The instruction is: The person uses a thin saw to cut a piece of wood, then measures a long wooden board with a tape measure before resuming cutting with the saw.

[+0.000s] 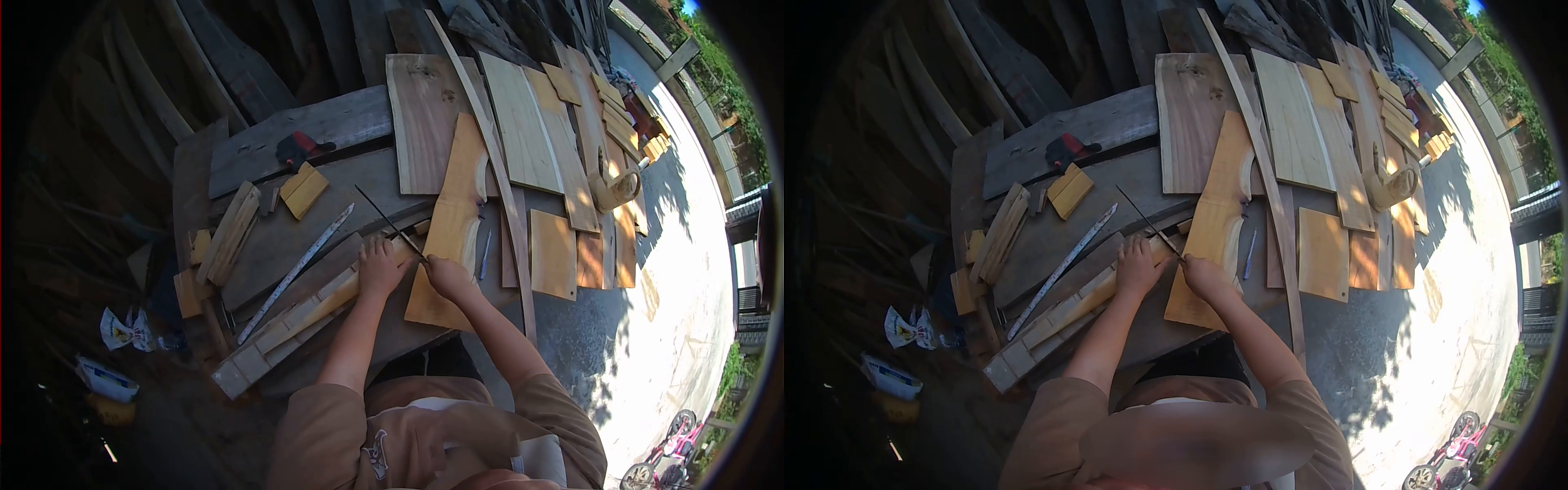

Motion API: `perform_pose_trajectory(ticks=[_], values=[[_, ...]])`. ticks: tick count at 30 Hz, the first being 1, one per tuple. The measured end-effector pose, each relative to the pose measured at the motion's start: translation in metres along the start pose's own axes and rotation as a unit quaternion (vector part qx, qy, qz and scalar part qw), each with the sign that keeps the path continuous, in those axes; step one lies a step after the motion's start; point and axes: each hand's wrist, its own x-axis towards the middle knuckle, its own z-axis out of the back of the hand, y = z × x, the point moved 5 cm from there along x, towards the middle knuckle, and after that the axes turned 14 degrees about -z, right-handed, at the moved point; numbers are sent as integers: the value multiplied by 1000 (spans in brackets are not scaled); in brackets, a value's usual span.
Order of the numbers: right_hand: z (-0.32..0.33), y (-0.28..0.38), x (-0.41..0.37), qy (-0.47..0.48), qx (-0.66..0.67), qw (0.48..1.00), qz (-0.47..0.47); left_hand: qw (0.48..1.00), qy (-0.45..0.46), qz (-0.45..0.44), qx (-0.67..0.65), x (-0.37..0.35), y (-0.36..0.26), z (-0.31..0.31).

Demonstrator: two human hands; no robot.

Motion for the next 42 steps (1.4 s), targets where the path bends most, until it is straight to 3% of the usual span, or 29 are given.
perform_pose_trajectory(ticks=[4,13,21,33,42], values=[[0,5,2,24,-19,999,-29,999,27,8,-38,2,2,1],[-1,9,9,3,11,1000,0,999,4,0,-49,1,1,2],[14,-61,-76,41,-15,997,-59,999,3,1,-42,1,1,0],[13,-6,-16,53,-7,998,-21,999,-29,-15,-20,0,0,-1],[26,-65,-92,69,-45,994,-79,999,0,-4,-36,1,0,-2]])
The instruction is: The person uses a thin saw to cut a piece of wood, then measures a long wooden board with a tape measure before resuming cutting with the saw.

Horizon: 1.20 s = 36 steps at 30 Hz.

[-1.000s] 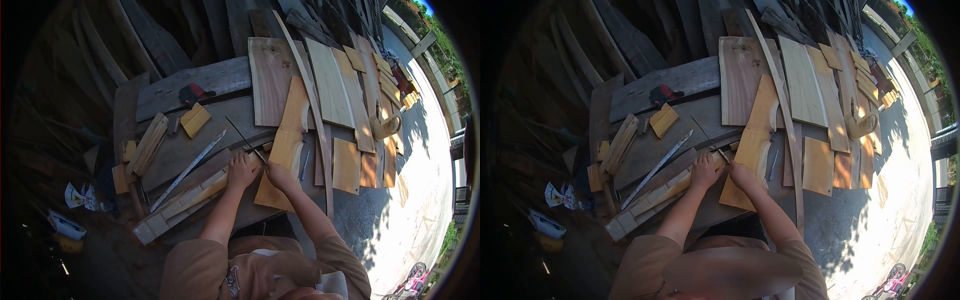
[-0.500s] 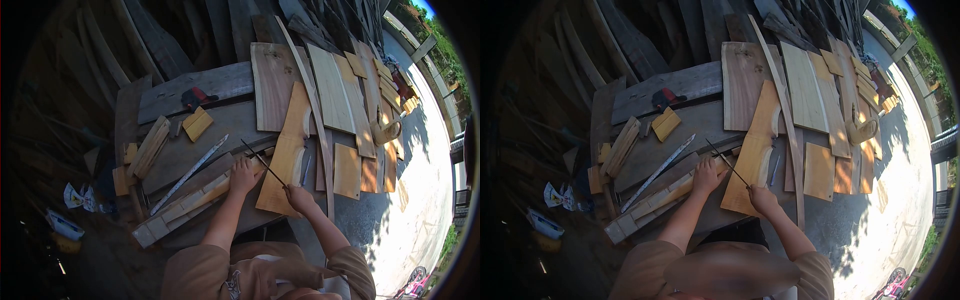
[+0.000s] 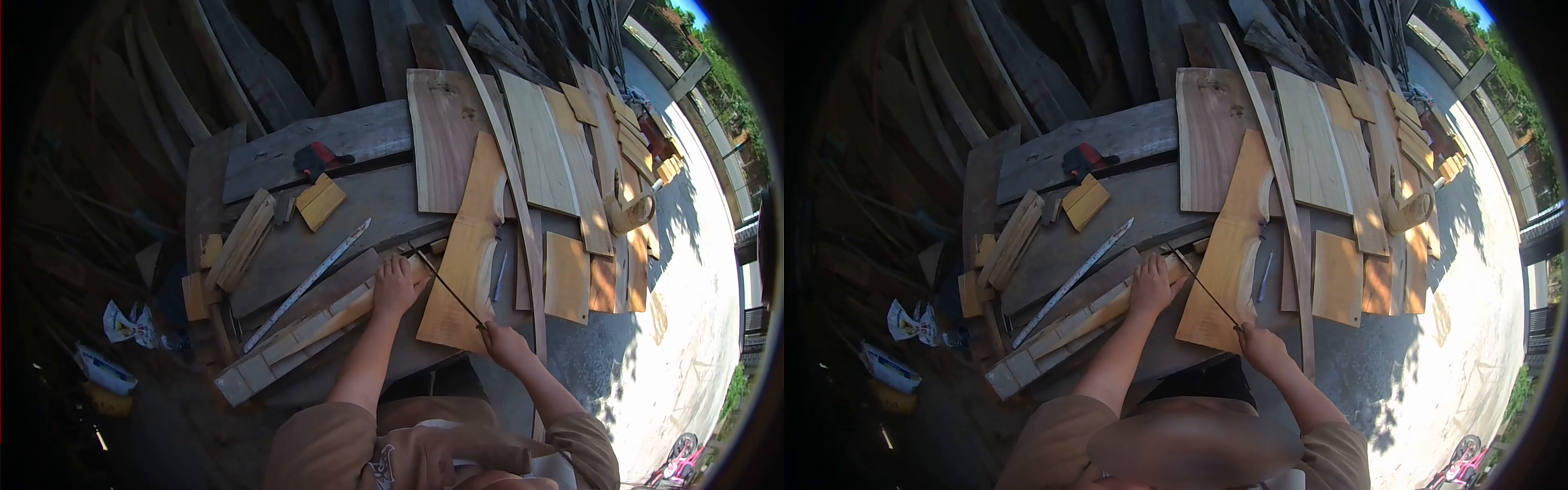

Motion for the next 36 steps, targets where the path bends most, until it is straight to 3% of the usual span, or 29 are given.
perform_pose_trajectory(ticks=[6,9,14,19,26,28,30,32,36], values=[[3,51,53,-19,19,999,37,1000,-24,-1,12,1,-1,3],[10,67,69,-13,35,997,73,999,23,33,-22,2,3,4],[-8,44,49,-29,26,997,69,998,-51,-15,31,0,-1,3],[2,-2,8,2,14,1000,12,999,-31,-4,21,0,0,0],[8,35,43,17,23,999,18,999,-40,-1,20,0,-1,2],[5,48,63,-14,27,997,65,1000,-18,15,0,2,0,3],[9,50,64,-11,27,997,72,999,6,29,-23,2,2,-1],[7,46,60,-10,27,997,72,999,-43,10,14,1,0,-1],[-4,29,45,-27,26,997,71,999,-43,-7,17,0,1,0]])
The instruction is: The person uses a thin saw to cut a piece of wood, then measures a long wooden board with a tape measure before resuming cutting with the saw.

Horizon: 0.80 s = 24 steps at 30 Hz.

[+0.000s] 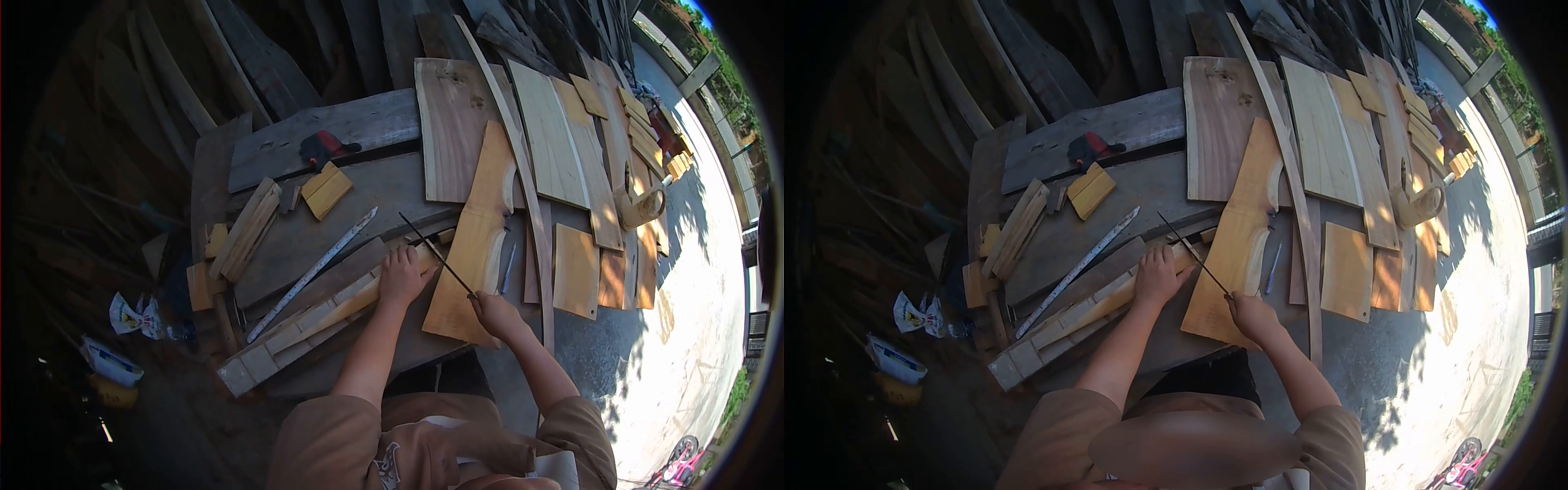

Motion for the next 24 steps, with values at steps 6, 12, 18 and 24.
perform_pose_trajectory(ticks=[6,12,18,24], values=[[4,-10,-41,29,-28,998,-40,998,37,-49,26,-1,-7,5],[16,1,-9,21,-27,998,-53,1000,22,1,-19,2,-2,-1],[2,38,50,12,9,1000,6,1000,16,-6,2,3,-3,1],[0,28,23,4,14,1000,-17,1000,-3,-10,8,3,-3,4]])
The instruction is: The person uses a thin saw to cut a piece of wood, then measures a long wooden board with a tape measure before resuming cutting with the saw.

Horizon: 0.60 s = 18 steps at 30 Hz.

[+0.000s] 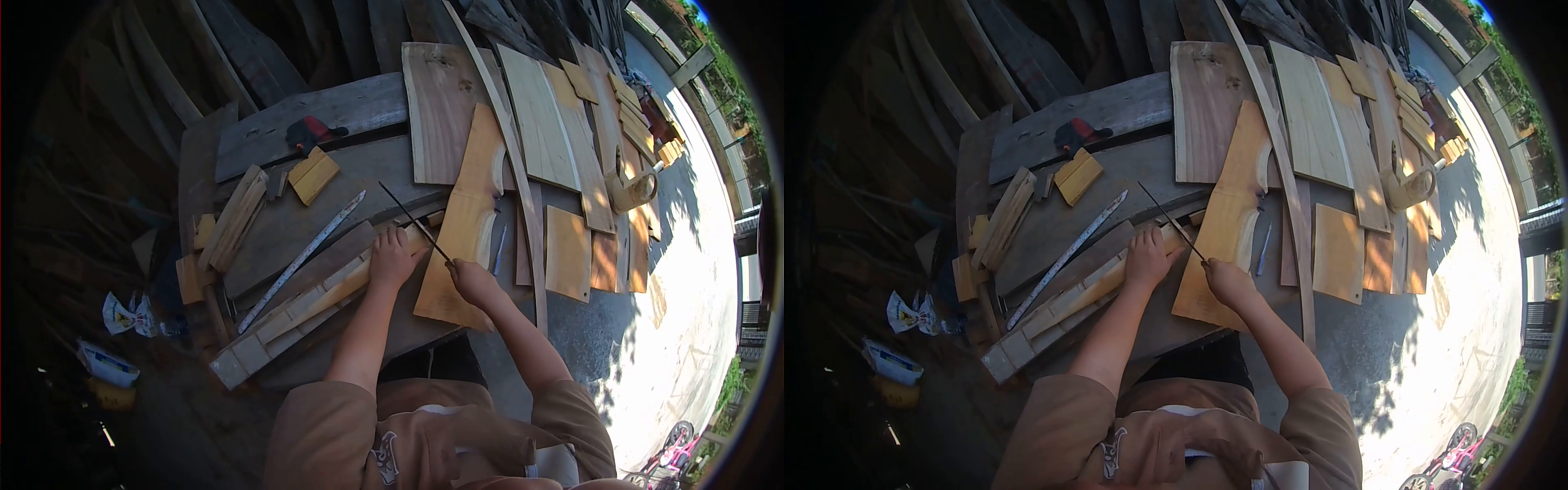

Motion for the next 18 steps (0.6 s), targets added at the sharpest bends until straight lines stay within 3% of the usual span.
perform_pose_trajectory(ticks=[2,5,8,14,16,18], values=[[3,-28,-32,8,-20,999,-31,999,40,12,-31,1,1,-3],[0,-65,-61,8,2,999,-38,1000,-19,-4,-2,1,-1,-2],[5,-56,-66,26,8,998,-50,1000,4,-1,-4,-1,0,-3],[2,-5,8,-5,35,999,3,1000,2,11,5,1,-1,-2],[-2,-4,8,-8,44,999,19,991,96,73,-61,5,2,-1],[-9,-11,-8,-31,-7,999,3,998,47,32,-30,2,1,-4]])
